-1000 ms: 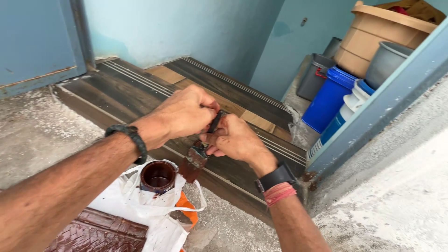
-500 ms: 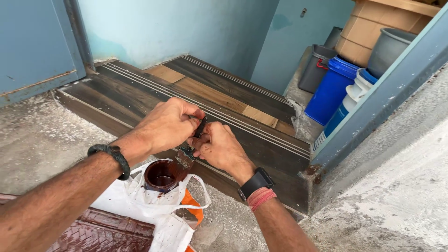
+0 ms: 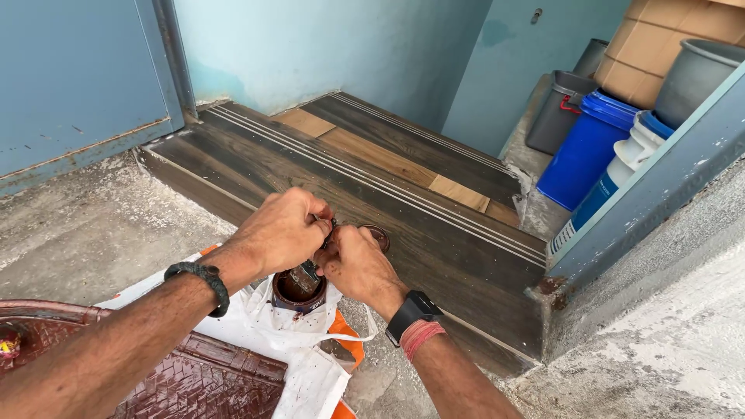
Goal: The recorder is applying a dark stain or paint to a woven bamboo basket using a small brush.
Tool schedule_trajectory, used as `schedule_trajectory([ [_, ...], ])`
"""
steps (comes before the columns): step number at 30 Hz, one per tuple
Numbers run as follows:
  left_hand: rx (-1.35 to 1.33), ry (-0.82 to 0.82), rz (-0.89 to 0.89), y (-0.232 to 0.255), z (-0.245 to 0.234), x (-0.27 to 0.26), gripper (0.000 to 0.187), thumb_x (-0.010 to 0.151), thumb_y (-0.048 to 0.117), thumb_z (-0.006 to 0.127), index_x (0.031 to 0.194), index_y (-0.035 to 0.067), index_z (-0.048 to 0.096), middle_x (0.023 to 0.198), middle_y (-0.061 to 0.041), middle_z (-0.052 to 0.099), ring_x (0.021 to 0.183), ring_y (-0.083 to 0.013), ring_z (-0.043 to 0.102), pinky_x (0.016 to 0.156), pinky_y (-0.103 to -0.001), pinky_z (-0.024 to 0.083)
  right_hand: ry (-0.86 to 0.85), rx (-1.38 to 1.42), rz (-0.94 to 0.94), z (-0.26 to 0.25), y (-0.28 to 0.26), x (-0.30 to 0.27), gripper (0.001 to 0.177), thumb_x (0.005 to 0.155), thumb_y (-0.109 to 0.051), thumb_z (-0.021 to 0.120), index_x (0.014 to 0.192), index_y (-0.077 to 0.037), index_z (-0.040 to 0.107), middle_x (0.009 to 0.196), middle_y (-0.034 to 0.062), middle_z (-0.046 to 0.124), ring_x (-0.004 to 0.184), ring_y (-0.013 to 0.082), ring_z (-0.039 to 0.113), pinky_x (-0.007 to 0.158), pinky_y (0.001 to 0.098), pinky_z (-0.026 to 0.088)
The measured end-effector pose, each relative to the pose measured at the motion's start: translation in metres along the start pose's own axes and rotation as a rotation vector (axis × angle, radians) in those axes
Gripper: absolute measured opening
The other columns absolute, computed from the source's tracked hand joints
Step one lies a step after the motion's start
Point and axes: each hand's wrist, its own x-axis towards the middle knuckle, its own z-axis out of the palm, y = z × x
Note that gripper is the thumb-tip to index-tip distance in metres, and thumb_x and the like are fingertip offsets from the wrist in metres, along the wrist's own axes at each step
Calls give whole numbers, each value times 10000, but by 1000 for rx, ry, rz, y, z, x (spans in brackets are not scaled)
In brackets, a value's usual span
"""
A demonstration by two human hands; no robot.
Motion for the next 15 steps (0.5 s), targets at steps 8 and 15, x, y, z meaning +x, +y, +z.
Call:
schedule_trajectory([
  [8, -13, -98, -158, -1, 6, -9, 282, 948, 246, 612, 1040, 41, 782, 993, -134, 805, 961, -214, 786, 872, -419, 607, 40, -289, -121, 16, 13, 3, 275, 900, -229, 750, 930, 36, 685, 895, 189, 720, 891, 324, 694, 785, 462, 570],
  [15, -96, -174, -246, -2, 3, -18, 263, 931, 235, 627, 1088, 65, 752, 1054, -89, 790, 1021, -174, 763, 908, -388, 605, -29, -324, -76, 24, 10, -3, 209, 905, -199, 714, 866, 2, 752, 799, 217, 733, 789, 343, 736, 785, 453, 581],
])
